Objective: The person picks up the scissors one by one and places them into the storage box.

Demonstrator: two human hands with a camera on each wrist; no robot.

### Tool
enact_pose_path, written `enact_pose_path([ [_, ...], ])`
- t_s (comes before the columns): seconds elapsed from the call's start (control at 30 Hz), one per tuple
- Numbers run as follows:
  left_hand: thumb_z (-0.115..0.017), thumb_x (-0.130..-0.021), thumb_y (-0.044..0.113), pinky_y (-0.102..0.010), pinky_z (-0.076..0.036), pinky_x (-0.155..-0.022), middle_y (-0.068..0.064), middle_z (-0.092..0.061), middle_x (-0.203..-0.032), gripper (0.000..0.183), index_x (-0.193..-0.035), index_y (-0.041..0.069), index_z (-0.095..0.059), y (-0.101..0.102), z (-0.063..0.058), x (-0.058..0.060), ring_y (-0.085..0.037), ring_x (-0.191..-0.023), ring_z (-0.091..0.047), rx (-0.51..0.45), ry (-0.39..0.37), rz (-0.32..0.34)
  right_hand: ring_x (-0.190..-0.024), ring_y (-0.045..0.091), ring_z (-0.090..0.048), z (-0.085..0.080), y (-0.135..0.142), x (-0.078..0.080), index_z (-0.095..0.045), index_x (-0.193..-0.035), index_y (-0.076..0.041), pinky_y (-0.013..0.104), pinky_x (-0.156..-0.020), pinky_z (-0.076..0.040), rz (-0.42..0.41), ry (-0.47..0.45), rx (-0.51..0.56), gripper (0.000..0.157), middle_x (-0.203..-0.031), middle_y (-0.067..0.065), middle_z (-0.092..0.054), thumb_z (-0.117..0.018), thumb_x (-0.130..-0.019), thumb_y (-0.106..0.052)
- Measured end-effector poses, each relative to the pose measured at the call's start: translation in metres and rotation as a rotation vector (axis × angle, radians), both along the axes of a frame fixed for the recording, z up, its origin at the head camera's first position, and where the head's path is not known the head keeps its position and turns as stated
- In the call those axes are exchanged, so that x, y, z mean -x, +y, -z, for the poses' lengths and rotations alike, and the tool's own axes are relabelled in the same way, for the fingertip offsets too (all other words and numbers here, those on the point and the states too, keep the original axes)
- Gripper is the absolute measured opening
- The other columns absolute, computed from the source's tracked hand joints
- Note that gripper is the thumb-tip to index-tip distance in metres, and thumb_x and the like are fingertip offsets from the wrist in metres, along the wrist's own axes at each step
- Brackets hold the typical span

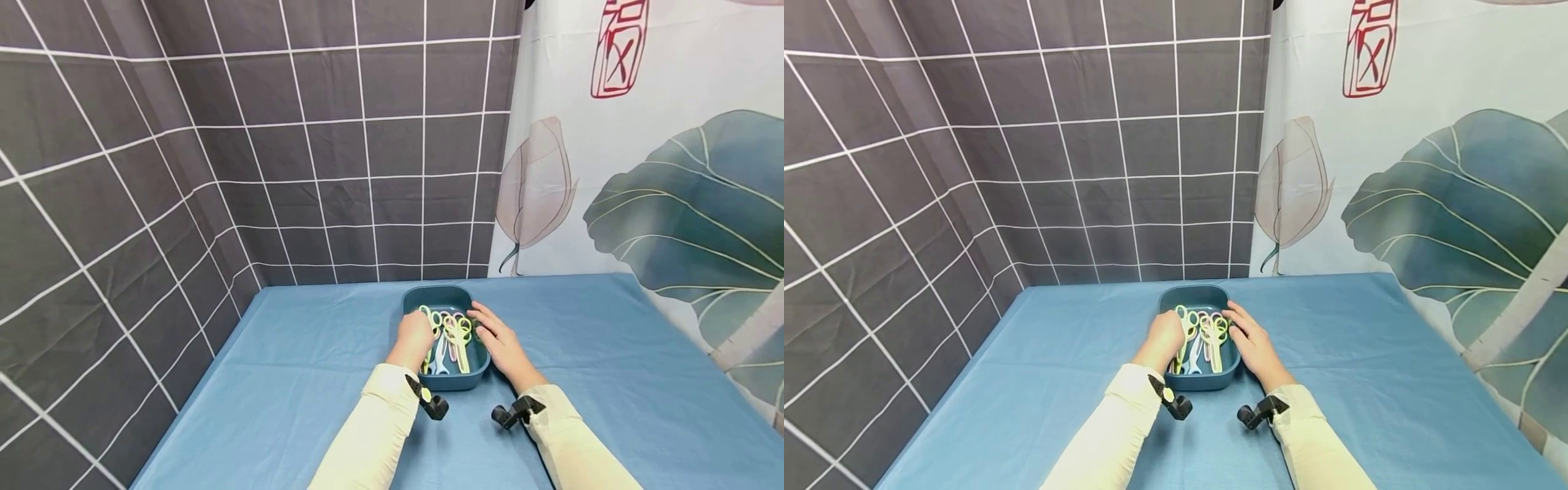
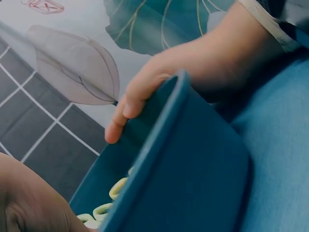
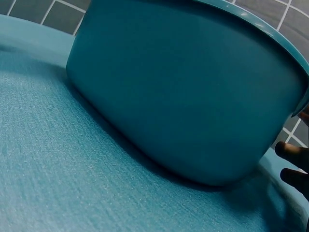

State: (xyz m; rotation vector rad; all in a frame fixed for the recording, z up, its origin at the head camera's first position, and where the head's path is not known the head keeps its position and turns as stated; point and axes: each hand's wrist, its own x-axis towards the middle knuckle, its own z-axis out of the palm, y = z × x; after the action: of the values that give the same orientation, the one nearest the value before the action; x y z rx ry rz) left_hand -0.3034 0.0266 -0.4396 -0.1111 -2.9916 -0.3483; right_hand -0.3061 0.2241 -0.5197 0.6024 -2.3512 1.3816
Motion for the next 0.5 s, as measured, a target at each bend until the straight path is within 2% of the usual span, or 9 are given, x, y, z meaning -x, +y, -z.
enact_pose_path([
  [0.1,-0.068,-0.089,0.006,-0.034,-0.058,-0.078,-0.01,-0.074,-0.094,0.008,-0.09,0.003,-0.075,0.002,0.004,0.001,-0.026,-0.091,-0.072,0.02,0.004,-0.034,-0.147,0.041,-0.032,0.0,-0.002,0.0,-0.057,-0.141,0.0,0.064,-0.114,-0.027,0.001,-0.003,0.003,0.038,-0.159,0.015,-0.039,-0.046,-0.104,-0.004],
  [0.27,-0.062,-0.092,0.002,-0.035,-0.06,-0.075,-0.009,-0.075,-0.092,0.016,-0.087,0.005,-0.077,0.006,0.009,0.002,-0.025,-0.087,-0.073,0.006,0.017,-0.092,-0.146,0.04,-0.033,-0.001,-0.005,0.002,-0.056,-0.142,-0.001,0.063,-0.113,-0.029,0.007,-0.011,-0.008,0.038,-0.159,0.014,-0.039,-0.046,-0.105,-0.005],
  [0.4,-0.062,-0.091,0.002,-0.035,-0.06,-0.074,-0.009,-0.075,-0.089,0.016,-0.085,0.006,-0.077,0.008,0.01,0.001,-0.025,-0.085,-0.073,-0.002,0.03,-0.101,-0.147,0.04,-0.032,0.0,-0.005,0.001,-0.056,-0.142,-0.002,0.063,-0.114,-0.029,0.012,-0.024,-0.008,0.038,-0.159,0.014,-0.038,-0.045,-0.106,-0.008],
  [0.5,-0.063,-0.091,0.002,-0.035,-0.06,-0.074,-0.009,-0.075,-0.09,0.015,-0.086,0.005,-0.077,0.007,0.011,-0.001,-0.026,-0.085,-0.073,0.001,0.029,-0.085,-0.147,0.04,-0.032,0.002,-0.004,0.001,-0.056,-0.142,-0.002,0.064,-0.114,-0.028,0.016,-0.034,-0.014,0.038,-0.16,0.014,-0.038,-0.045,-0.106,-0.008],
])
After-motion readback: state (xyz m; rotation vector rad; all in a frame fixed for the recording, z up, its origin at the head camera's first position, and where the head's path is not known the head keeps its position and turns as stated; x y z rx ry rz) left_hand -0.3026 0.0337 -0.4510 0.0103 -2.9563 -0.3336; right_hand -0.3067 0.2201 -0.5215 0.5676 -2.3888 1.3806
